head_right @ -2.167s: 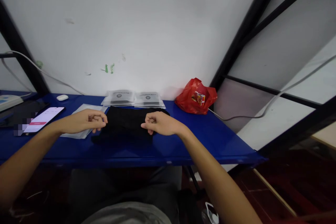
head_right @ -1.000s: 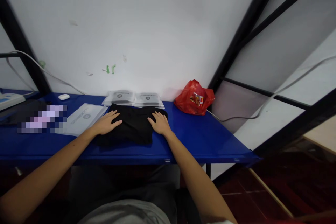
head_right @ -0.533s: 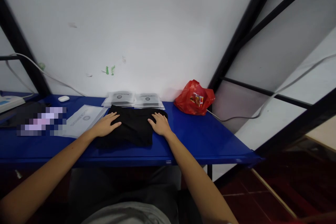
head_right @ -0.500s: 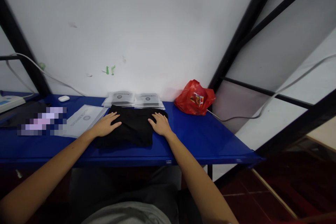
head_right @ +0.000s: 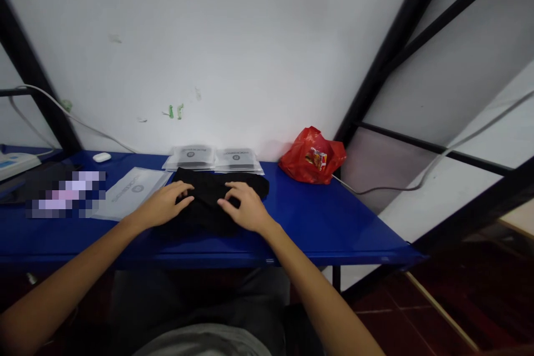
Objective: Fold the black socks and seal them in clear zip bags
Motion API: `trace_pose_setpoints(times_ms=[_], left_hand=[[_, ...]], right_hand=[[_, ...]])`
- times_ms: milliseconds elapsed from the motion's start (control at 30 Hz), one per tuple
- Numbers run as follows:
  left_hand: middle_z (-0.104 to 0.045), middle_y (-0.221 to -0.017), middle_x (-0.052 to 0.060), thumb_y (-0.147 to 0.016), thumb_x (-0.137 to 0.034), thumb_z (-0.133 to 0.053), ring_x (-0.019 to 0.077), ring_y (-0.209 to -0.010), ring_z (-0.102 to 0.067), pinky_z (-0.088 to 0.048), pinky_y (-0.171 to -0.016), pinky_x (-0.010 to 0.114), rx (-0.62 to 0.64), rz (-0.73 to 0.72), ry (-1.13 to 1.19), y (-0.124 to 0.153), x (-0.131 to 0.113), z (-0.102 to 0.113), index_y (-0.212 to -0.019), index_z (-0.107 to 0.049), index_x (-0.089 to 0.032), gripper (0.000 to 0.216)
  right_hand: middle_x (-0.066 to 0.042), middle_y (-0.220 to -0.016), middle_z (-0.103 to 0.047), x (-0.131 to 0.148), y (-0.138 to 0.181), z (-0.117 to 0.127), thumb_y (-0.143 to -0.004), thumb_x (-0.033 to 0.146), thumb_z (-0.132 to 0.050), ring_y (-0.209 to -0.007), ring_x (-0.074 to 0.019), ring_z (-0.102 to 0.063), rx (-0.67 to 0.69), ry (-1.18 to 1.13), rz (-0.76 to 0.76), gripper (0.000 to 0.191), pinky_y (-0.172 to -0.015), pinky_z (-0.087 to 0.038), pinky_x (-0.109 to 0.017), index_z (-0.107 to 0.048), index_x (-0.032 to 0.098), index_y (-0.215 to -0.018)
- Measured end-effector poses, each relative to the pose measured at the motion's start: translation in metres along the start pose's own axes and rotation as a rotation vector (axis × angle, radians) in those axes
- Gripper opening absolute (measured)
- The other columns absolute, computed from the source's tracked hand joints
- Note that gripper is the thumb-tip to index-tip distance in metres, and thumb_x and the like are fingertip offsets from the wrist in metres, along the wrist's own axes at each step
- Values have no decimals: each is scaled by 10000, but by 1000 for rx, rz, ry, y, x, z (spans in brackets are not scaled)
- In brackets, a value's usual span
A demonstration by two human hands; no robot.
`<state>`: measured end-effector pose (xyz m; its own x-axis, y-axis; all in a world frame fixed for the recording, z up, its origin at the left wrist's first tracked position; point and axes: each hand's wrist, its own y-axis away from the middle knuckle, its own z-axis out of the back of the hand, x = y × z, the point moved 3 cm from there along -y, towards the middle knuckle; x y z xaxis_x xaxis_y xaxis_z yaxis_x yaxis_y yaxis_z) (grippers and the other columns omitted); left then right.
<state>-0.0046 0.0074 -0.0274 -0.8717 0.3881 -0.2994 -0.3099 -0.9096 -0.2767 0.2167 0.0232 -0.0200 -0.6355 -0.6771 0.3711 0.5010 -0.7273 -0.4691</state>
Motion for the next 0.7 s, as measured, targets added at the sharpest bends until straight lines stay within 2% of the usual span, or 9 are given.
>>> trace_pose_setpoints(times_ms=[67, 133, 267, 367, 500, 600, 700], left_hand=[[-653, -884, 35, -879, -417, -378, 198, -810, -601, -440, -734, 313, 120, 9, 0, 12, -13, 6, -1008, -615, -231, 327], [-641, -859, 31, -870, -445, -399, 196, -780, -593, -427, -687, 305, 211, -3, -9, 25, -20, 9, -945, -627, -233, 320], [-613, -1000, 51, -856, -516, -412, 213, -918, -572, -422, -769, 307, 247, -37, -8, 45, -14, 13, -1038, -610, -227, 395], [-588, -1089, 50, -802, -560, -488, 222, -992, -551, -414, -847, 313, 260, -46, 14, 55, -5, 15, -1132, -579, -240, 468], [-566, -1168, 49, -797, -469, -532, 226, -1051, -534, -415, -885, 320, 281, -59, 3, 62, -2, 18, -1205, -536, -247, 464], [-578, -1162, 44, -829, -306, -476, 206, -1059, -539, -414, -905, 323, 275, -81, -26, 65, -3, 19, -1197, -535, -236, 379], [-587, -1158, 41, -815, -198, -432, 196, -1049, -552, -419, -906, 332, 253, -88, -60, 67, -3, 18, -1186, -539, -224, 387]], right_hand=[[-80, -1252, -572, 15, 9, -4, -817, 431, -565, -1206, -239, -467, 139, -2, 50, 237, -1017, -346, -424, -667, 218, -796], [-83, -1269, -563, 17, 17, -6, -777, 457, -612, -1230, -254, -445, 215, 13, 43, 248, -1025, -336, -435, -673, 219, -815], [-91, -1292, -545, 2, 31, -2, -741, 505, -636, -1248, -255, -430, 240, 33, -27, 353, -1034, -334, -428, -671, 221, -947], [-99, -1334, -505, -6, 40, 1, -715, 549, -640, -1272, -267, -403, 269, 34, -49, 479, -1056, -305, -442, -651, 224, -1065], [-104, -1396, -430, -7, 47, 2, -654, 567, -684, -1303, -286, -358, 313, 15, -29, 642, -1076, -273, -467, -587, 227, -1190], [-101, -1374, -459, -8, 48, 2, -709, 463, -680, -1290, -280, -380, 316, -2, -13, 507, -1061, -298, -477, -611, 231, -1154], [-100, -1316, -521, -7, 47, 2, -764, 322, -638, -1266, -268, -416, 266, 11, 17, 332, -1042, -329, -481, -645, 224, -1082]])
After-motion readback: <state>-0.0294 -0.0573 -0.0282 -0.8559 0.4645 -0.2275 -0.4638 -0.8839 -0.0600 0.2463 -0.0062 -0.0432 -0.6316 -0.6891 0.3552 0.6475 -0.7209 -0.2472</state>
